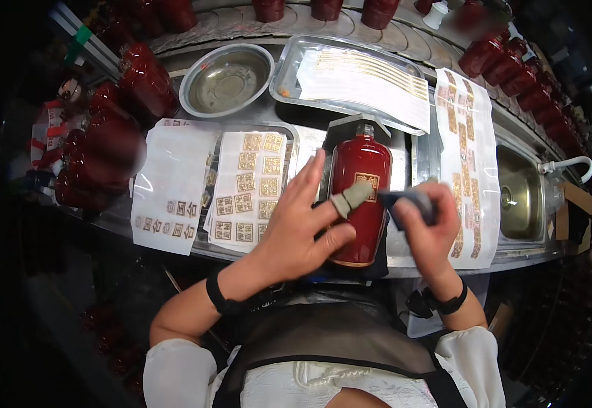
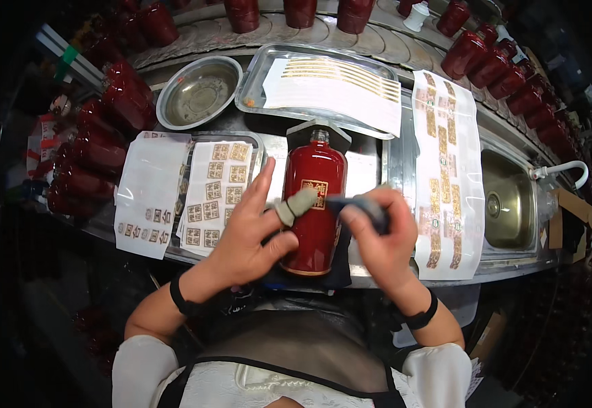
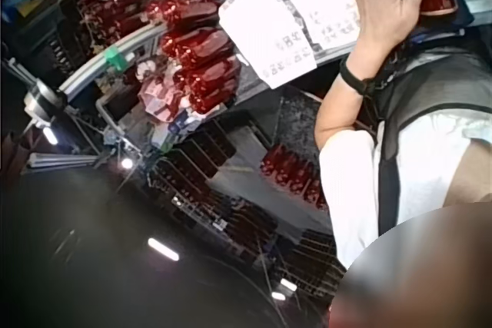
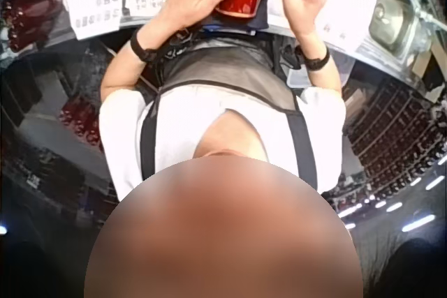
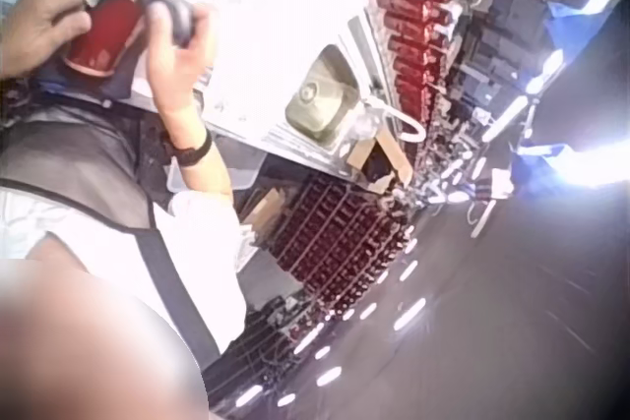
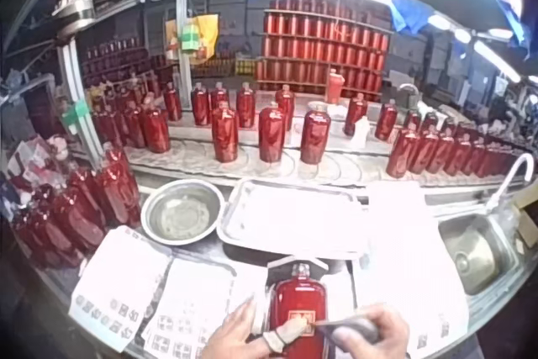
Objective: Applying and smoothing decorative and informational labels onto glass bottles in a factory setting.
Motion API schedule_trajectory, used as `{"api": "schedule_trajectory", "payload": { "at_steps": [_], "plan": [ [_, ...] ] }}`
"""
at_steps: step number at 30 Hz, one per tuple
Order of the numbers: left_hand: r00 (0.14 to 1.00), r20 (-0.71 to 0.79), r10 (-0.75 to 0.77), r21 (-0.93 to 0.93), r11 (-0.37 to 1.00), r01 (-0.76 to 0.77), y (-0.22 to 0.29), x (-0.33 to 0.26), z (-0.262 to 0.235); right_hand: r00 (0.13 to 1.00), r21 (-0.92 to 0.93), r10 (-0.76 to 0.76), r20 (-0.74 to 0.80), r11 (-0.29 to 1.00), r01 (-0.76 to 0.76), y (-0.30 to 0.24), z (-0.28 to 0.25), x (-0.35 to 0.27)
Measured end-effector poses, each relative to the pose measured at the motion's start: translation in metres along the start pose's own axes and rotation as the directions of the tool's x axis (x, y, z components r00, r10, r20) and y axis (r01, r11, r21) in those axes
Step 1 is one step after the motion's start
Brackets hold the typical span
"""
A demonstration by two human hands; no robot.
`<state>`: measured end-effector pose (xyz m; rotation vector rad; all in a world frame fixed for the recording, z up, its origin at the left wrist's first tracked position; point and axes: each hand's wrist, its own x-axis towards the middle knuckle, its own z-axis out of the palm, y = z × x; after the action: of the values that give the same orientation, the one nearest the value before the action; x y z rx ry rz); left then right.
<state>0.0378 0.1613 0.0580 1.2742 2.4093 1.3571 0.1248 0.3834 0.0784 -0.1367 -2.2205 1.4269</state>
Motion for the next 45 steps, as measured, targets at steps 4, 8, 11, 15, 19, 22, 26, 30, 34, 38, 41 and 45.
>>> {"api": "schedule_trajectory", "payload": {
  "at_steps": [4,8,11,15,19,22,26,30,34,38,41,45],
  "plan": [
    [0.999,-0.026,0.039,0.164,0.986,-0.034,-0.006,0.025,-0.001,0.965,0.162,0.223,-0.136,0.966,-0.2,0.007,-0.003,-0.005],
    [0.987,0.024,0.156,0.289,0.945,-0.156,0.005,0.034,-0.002,0.961,0.195,0.264,-0.085,0.95,-0.244,-0.003,-0.005,-0.018],
    [0.975,0.061,0.213,0.287,0.932,-0.221,0.007,0.018,0.0,0.959,0.152,0.258,-0.115,0.959,-0.24,-0.003,-0.015,-0.026],
    [0.989,0.063,0.136,0.21,0.967,-0.146,-0.006,-0.007,0.008,0.984,0.106,0.176,-0.023,0.979,-0.173,-0.023,-0.006,-0.02],
    [0.996,-0.075,-0.038,0.165,0.985,0.05,-0.015,0.002,0.009,0.988,-0.057,-0.107,0.112,0.992,0.114,-0.038,0.023,0.01],
    [0.979,-0.138,-0.149,0.088,0.983,0.162,-0.009,0.015,0.016,0.998,-0.204,-0.062,-0.033,0.978,0.054,-0.024,0.018,0.044],
    [0.933,-0.251,-0.257,-0.186,0.959,0.214,-0.012,-0.013,0.005,0.99,-0.194,-0.134,0.052,0.971,0.142,-0.038,0.018,0.048],
    [0.927,-0.303,-0.221,-0.314,0.941,0.121,-0.001,-0.012,0.01,0.957,-0.315,-0.281,0.078,0.903,0.291,-0.021,0.019,0.049],
    [0.898,-0.342,-0.278,-0.298,0.938,0.177,0.006,-0.011,-0.006,0.721,-0.346,-0.576,0.385,0.634,0.692,-0.035,0.018,0.026],
    [0.855,-0.386,-0.345,-0.425,0.89,0.167,0.008,0.001,-0.014,0.775,-0.171,-0.454,0.439,0.805,0.568,-0.044,0.019,0.006],
    [0.867,-0.495,-0.049,-0.168,0.985,-0.04,0.002,0.02,-0.015,0.859,-0.344,-0.44,0.264,0.789,0.509,-0.027,0.018,0.003],
    [0.921,-0.384,-0.059,-0.086,0.996,0.027,-0.013,0.043,-0.003,0.948,0.05,0.099,0.302,0.992,-0.119,-0.024,-0.01,-0.02]
  ]
}}
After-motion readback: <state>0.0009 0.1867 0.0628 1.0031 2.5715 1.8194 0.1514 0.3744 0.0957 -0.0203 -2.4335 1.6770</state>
